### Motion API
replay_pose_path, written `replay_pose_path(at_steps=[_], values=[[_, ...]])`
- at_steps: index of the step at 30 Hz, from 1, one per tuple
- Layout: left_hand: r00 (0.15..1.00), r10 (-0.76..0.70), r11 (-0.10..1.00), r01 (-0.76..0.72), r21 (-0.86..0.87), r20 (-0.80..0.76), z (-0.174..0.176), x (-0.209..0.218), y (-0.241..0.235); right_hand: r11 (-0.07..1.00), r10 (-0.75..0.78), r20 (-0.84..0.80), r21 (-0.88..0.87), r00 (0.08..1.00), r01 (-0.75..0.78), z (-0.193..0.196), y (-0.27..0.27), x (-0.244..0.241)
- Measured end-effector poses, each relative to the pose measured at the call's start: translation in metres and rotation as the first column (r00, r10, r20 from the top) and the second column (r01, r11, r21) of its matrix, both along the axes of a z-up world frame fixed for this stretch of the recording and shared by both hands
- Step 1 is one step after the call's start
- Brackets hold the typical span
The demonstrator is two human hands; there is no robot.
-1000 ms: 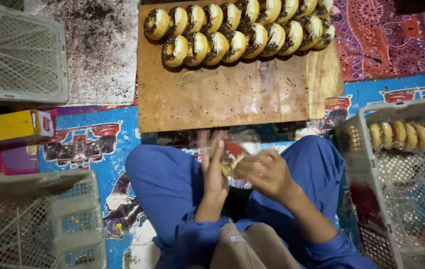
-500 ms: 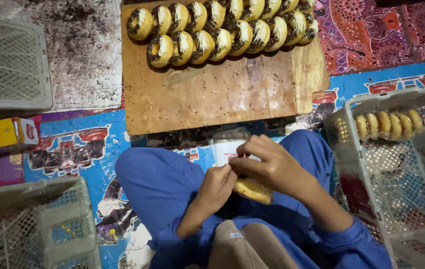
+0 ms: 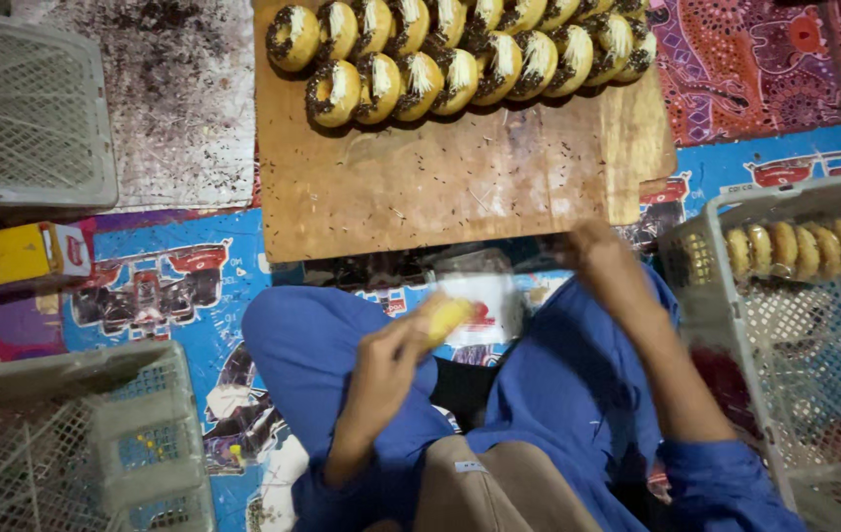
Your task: The person sits on the floor and repeatedly picks up chocolate-glazed donuts from a wooden board, places each into a clear plastic bag, and sets the bagged donuts into a white plastic crate. The process continues with multiple donuts handled one at a time.
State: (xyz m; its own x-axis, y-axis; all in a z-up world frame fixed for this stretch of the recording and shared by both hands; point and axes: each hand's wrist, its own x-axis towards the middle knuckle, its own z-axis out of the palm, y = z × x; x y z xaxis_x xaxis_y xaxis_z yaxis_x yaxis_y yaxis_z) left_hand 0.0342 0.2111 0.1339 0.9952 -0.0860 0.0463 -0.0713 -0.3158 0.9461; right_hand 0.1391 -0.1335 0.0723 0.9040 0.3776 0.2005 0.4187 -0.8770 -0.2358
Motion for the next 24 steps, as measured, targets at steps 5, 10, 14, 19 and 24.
replay_pose_path(at_steps=[5,10,14,19,24], values=[[0.947,0.32,0.903,-0.315,-0.292,-0.033,-0.001,0.007,-0.004,0.827,-0.442,-0.44,-0.538,0.782,0.164,-0.012,-0.008,-0.036],[0.864,0.491,0.812,-0.407,-0.419,0.112,0.013,-0.008,-0.065,0.91,0.116,0.214,0.368,0.97,-0.19,0.034,0.143,-0.082],[0.821,0.358,0.908,-0.193,-0.373,0.446,0.019,-0.018,-0.057,0.754,0.04,0.004,0.656,0.999,-0.033,0.064,0.165,-0.066],[0.967,0.149,0.771,-0.244,-0.588,-0.206,-0.013,0.007,0.004,0.245,0.487,-0.457,0.89,0.744,0.386,0.051,0.169,-0.07],[0.985,0.093,0.815,-0.159,-0.557,-0.145,-0.052,-0.003,0.014,0.307,0.361,-0.644,0.765,0.674,0.567,0.021,0.186,-0.086]])
